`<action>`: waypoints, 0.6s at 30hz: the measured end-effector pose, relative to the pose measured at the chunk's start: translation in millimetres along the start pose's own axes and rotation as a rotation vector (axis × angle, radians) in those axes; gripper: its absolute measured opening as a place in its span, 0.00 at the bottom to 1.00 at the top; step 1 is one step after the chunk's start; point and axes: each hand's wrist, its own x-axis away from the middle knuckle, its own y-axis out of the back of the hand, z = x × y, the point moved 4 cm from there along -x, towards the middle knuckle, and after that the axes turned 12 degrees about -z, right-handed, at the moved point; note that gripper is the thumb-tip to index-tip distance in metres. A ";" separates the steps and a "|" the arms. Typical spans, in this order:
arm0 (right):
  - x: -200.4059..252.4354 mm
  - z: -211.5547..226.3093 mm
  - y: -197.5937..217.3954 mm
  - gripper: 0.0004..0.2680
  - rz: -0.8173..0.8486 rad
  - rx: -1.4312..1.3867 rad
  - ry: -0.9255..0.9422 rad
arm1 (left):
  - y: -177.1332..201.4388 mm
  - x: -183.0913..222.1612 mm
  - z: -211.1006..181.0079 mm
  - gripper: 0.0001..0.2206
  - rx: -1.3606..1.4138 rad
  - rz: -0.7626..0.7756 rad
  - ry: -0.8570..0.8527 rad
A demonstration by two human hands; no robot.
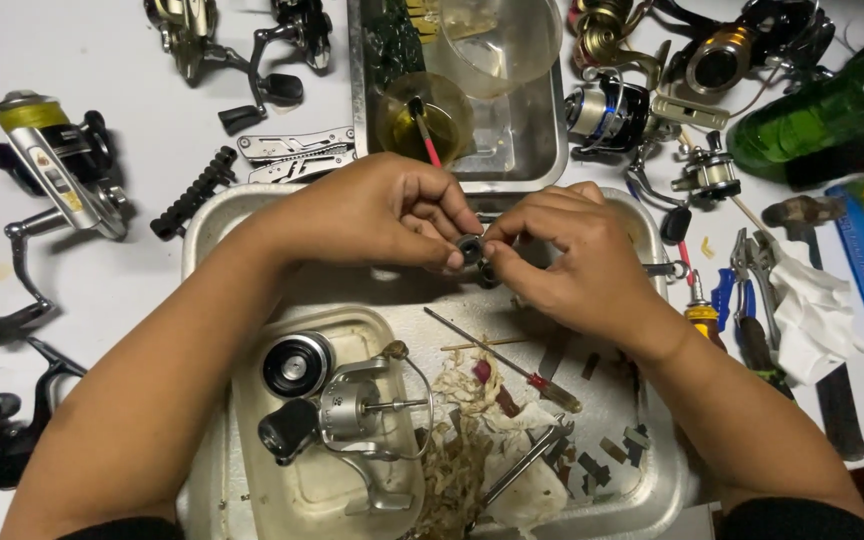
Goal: The person cleans small internal components of a fishing reel using a cloth and a red brush. They repeatedly wipe the parts and use the brush to scrub inside the component, occasionally dipping the brush into a container of liquid. The workspace contains multiple fishing reels and tools.
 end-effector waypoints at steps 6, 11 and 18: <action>4.2 -6.6 -11.5 0.04 -0.008 0.072 0.038 | 1.1 0.0 -0.8 0.14 -0.013 0.001 -0.017; 6.1 -16.0 -14.3 0.07 -0.009 0.046 -0.032 | -0.9 -0.7 -3.1 0.14 0.000 -0.009 -0.025; 2.0 -7.4 1.2 0.02 -0.010 -0.046 -0.147 | 2.0 -4.4 0.6 0.15 0.013 -0.030 -0.024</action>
